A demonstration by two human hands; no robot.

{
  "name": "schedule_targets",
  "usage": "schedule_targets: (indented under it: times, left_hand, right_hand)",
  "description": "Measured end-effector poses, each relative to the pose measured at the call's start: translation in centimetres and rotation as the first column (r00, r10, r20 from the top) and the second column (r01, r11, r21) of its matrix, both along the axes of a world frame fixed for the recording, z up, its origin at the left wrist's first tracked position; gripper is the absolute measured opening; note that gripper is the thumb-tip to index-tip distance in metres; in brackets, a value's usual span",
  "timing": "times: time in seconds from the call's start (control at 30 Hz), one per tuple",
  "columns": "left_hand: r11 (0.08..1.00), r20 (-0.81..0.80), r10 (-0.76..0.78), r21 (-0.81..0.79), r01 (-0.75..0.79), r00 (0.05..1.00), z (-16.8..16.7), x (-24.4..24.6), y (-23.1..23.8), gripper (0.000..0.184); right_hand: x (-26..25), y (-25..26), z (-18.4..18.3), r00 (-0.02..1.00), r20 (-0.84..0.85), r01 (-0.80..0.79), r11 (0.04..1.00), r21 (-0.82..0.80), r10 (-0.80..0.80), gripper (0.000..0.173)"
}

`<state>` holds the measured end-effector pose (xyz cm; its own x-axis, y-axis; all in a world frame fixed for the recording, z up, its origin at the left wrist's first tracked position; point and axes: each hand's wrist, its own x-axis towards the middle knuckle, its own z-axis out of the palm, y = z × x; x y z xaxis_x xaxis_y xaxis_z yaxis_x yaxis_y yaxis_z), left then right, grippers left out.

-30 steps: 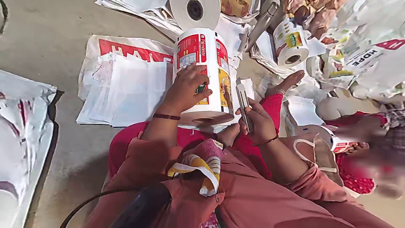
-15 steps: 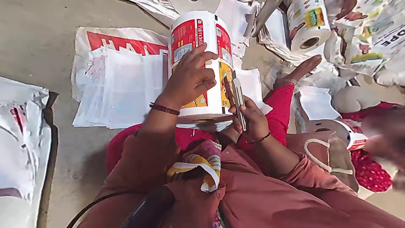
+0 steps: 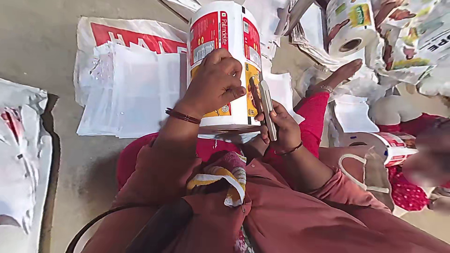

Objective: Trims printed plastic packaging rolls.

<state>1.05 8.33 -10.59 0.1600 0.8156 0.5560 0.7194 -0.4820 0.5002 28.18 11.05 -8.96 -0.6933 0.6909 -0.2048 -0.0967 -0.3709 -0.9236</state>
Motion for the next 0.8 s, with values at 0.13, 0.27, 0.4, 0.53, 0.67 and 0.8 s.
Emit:
schedule_targets:
  times: [0.13,0.27,0.4,0.53,0.67,0.8]
  left_hand:
    - [1.0,-0.021,0.007,0.022,-0.007,1.0,0.2,0.3,-0.2,0.066]
    - [1.0,-0.006,-0.027,0.012,0.027,1.0,0.2,0.4,-0.8,0.066]
    - [0.999,0.176,-0.034,0.015,0.032,0.984,-0.6,0.1,-1.0,0.06]
    - [1.0,0.345,0.001,-0.001,-0.001,0.939,-1.6,-0.8,-1.3,0.056]
    - [0.999,0.347,0.011,0.025,-0.021,0.938,-1.9,-0.8,-1.3,0.053]
    - [0.999,0.307,0.041,-0.01,-0.04,0.951,-1.8,-0.8,-1.6,0.05]
  right_hand:
    - [0.0,-0.2,0.2,1.0,-0.021,0.003,1.0,0.03,-0.002,0.037]
    - [-0.1,-1.0,0.6,0.999,0.033,0.027,0.998,0.062,-0.029,0.036]
    - [-0.1,-1.9,2.0,0.981,0.191,-0.01,0.975,0.222,-0.033,0.041]
    - [-0.8,-3.4,6.1,0.81,0.587,-0.309,0.837,0.451,-0.017,0.064]
    - [-2.5,-5.5,9.2,0.555,0.827,-0.571,0.682,0.457,-0.089,0.057]
    - [-4.0,-6.7,10.6,0.39,0.889,-0.746,0.483,0.458,-0.241,0.056]
